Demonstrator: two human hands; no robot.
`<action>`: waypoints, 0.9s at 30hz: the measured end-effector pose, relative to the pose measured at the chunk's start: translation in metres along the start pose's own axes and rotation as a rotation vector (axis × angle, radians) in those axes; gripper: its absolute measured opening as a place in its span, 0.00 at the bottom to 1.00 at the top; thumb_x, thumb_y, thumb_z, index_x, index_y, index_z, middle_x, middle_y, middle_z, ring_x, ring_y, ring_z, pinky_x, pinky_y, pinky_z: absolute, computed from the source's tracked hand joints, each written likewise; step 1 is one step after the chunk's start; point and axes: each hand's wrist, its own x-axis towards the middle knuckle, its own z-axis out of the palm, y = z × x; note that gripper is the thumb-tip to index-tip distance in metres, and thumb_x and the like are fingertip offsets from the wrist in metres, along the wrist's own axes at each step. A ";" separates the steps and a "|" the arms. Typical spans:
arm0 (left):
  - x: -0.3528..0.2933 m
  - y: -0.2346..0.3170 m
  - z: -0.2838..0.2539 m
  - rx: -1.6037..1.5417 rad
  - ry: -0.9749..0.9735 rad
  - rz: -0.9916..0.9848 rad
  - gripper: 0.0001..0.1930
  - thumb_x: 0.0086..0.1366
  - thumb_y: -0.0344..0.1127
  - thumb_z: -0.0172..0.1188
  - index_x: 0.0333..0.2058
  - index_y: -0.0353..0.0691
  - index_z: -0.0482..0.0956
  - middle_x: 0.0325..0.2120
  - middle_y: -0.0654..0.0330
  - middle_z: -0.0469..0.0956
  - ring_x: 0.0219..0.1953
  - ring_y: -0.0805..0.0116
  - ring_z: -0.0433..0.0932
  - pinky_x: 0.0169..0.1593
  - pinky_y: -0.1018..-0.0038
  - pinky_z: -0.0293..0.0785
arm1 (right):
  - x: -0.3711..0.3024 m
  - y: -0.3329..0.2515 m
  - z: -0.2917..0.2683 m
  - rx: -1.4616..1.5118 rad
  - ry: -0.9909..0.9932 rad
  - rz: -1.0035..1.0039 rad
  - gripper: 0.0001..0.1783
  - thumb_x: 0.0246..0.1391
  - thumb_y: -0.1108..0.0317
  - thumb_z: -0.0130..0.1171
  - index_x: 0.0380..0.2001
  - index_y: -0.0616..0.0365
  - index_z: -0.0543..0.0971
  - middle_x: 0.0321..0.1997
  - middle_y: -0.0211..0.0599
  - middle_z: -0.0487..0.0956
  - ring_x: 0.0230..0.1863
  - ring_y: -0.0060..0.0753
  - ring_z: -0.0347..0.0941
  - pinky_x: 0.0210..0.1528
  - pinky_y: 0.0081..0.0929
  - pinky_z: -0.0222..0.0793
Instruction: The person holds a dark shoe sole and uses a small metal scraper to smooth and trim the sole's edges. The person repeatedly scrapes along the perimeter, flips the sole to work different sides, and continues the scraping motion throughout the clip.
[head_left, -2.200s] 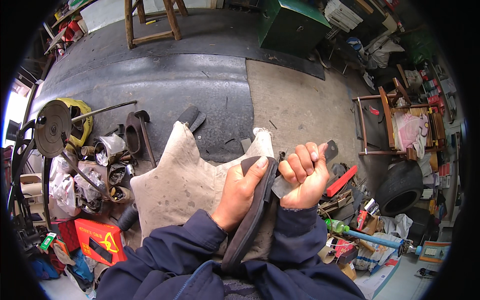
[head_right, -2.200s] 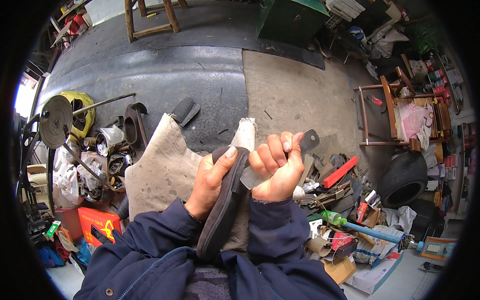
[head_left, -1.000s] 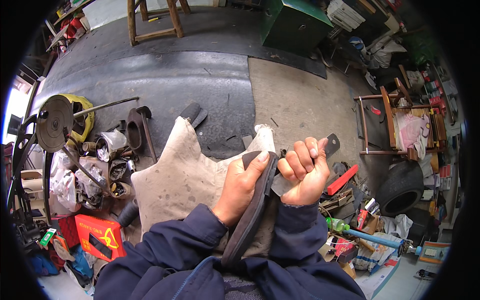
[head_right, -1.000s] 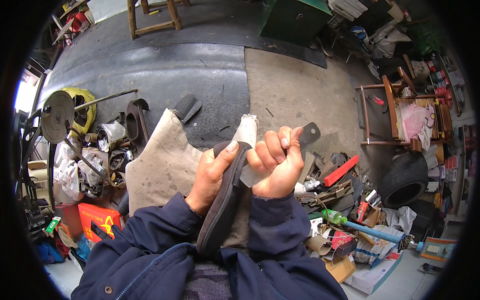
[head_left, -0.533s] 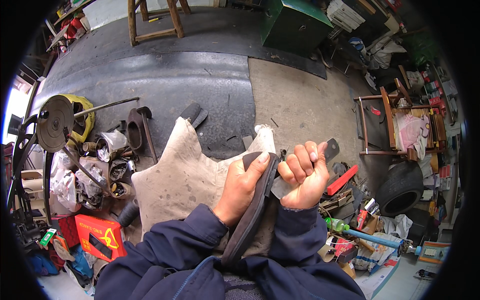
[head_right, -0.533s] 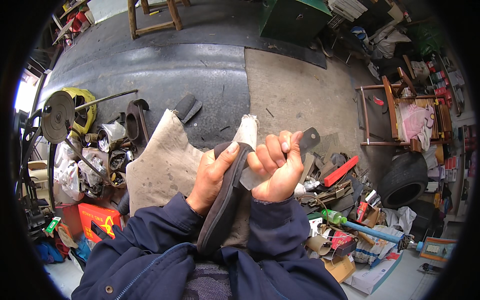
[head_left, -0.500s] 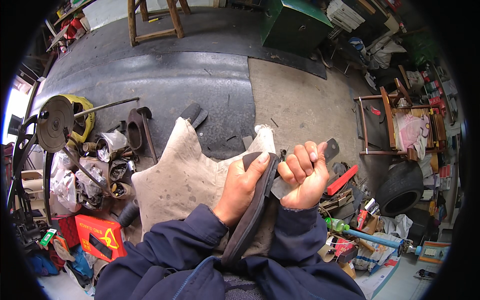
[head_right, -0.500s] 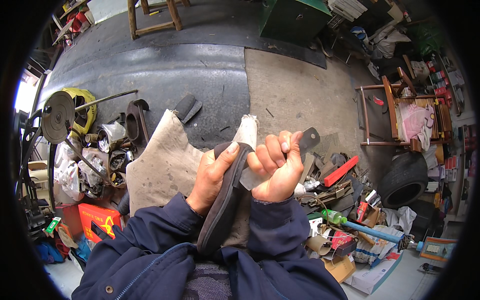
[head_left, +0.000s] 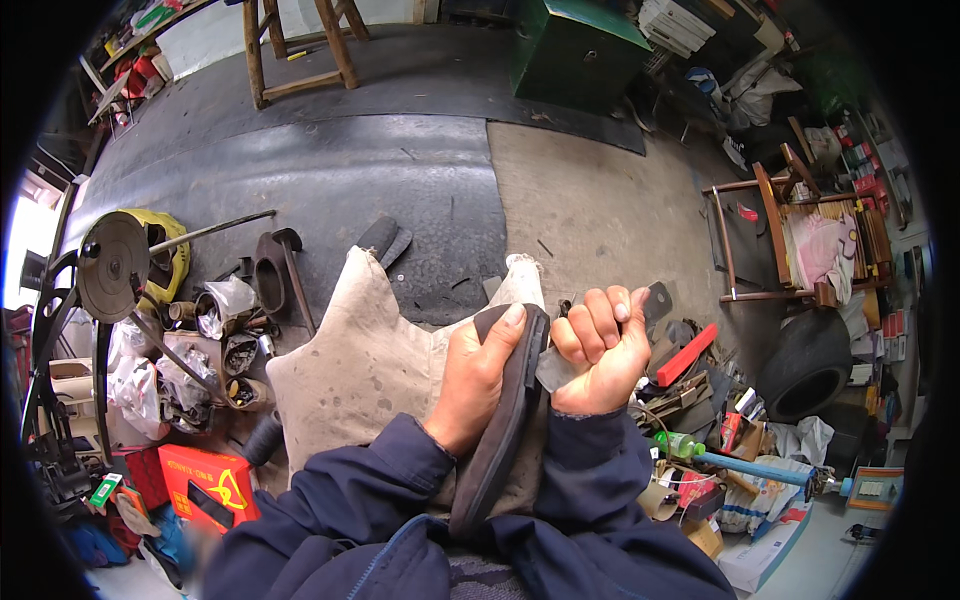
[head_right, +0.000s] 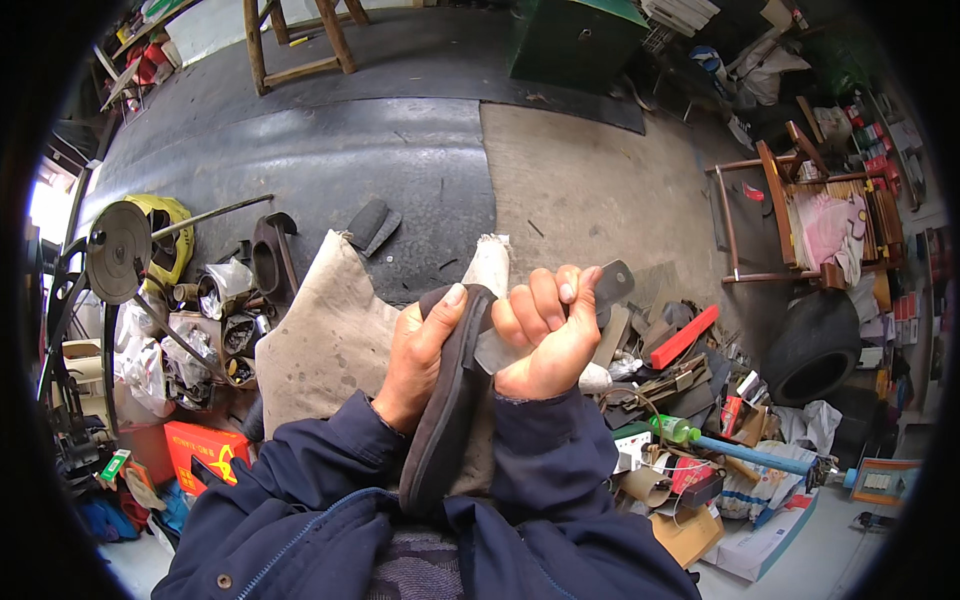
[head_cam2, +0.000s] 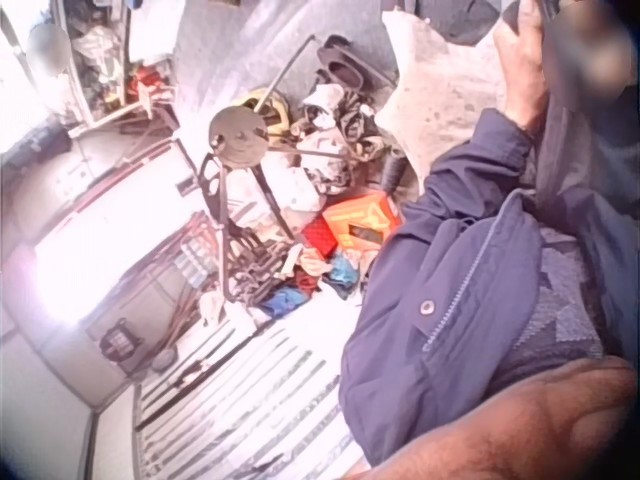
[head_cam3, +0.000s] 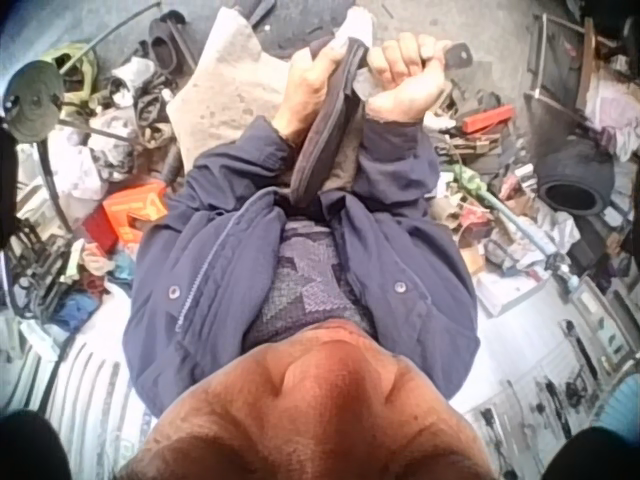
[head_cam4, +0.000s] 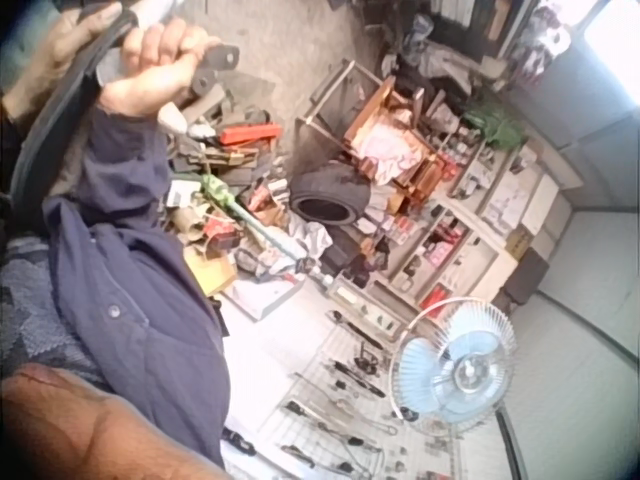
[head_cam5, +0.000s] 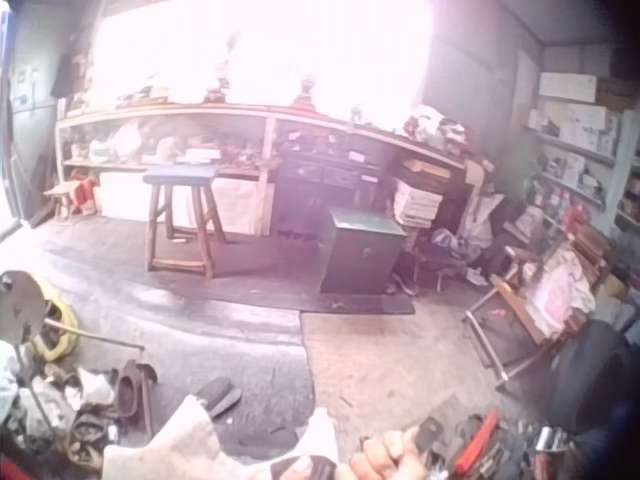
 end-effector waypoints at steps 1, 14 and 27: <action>0.000 0.000 0.000 -0.004 -0.004 -0.002 0.17 0.76 0.45 0.52 0.37 0.38 0.81 0.29 0.70 0.79 0.29 0.85 0.71 0.33 0.84 0.66 | 0.000 0.000 0.000 0.006 0.001 -0.007 0.23 0.75 0.48 0.37 0.27 0.48 0.65 0.17 0.18 0.54 0.13 0.15 0.44 0.15 0.19 0.46; -0.002 0.003 0.000 0.054 -0.018 0.009 0.17 0.77 0.45 0.51 0.39 0.36 0.81 0.28 0.71 0.78 0.27 0.85 0.69 0.31 0.84 0.66 | -0.001 -0.004 -0.004 0.096 -0.054 0.148 0.23 0.74 0.46 0.39 0.27 0.48 0.64 0.17 0.18 0.53 0.14 0.15 0.44 0.17 0.20 0.47; -0.003 0.004 0.002 0.029 -0.021 -0.005 0.17 0.77 0.45 0.51 0.38 0.38 0.81 0.27 0.72 0.76 0.27 0.85 0.68 0.31 0.84 0.64 | -0.006 -0.005 -0.002 0.050 -0.091 0.150 0.23 0.75 0.48 0.36 0.27 0.48 0.64 0.17 0.18 0.54 0.14 0.15 0.44 0.16 0.19 0.47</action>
